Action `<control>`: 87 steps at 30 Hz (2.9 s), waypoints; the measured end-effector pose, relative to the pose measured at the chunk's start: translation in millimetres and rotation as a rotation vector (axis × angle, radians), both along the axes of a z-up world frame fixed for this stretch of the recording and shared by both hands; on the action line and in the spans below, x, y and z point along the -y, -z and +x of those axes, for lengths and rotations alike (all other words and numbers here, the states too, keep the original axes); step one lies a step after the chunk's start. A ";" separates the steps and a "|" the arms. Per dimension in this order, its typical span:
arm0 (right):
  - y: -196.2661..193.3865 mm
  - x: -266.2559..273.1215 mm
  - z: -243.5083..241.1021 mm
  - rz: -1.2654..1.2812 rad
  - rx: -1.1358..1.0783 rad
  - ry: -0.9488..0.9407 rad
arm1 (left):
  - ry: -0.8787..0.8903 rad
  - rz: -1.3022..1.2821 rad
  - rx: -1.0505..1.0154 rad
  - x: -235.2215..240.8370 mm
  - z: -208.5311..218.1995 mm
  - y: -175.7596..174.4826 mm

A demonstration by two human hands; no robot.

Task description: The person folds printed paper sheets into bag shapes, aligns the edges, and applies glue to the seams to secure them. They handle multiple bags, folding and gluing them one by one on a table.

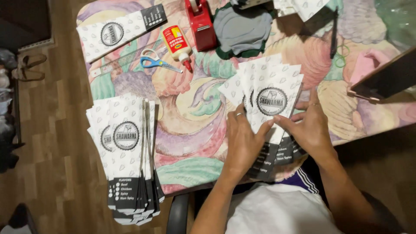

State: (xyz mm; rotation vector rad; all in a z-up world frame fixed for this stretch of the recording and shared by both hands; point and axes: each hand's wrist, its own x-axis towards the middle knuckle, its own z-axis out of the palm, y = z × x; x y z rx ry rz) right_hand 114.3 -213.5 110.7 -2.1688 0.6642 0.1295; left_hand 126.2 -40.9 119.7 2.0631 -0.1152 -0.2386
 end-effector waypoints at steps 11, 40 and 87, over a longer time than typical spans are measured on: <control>10.9 -13.1 -7.8 -0.262 0.103 -0.182 | -0.051 -0.041 -0.123 0.1 -3.3 -4.1; 10.8 -24.8 -11.7 0.025 0.292 -0.222 | -0.227 -0.562 -0.366 -15.1 -26.3 32.4; 34.8 -28.0 -65.4 0.301 0.902 -0.166 | -0.238 -1.784 -0.254 53.4 -30.8 108.6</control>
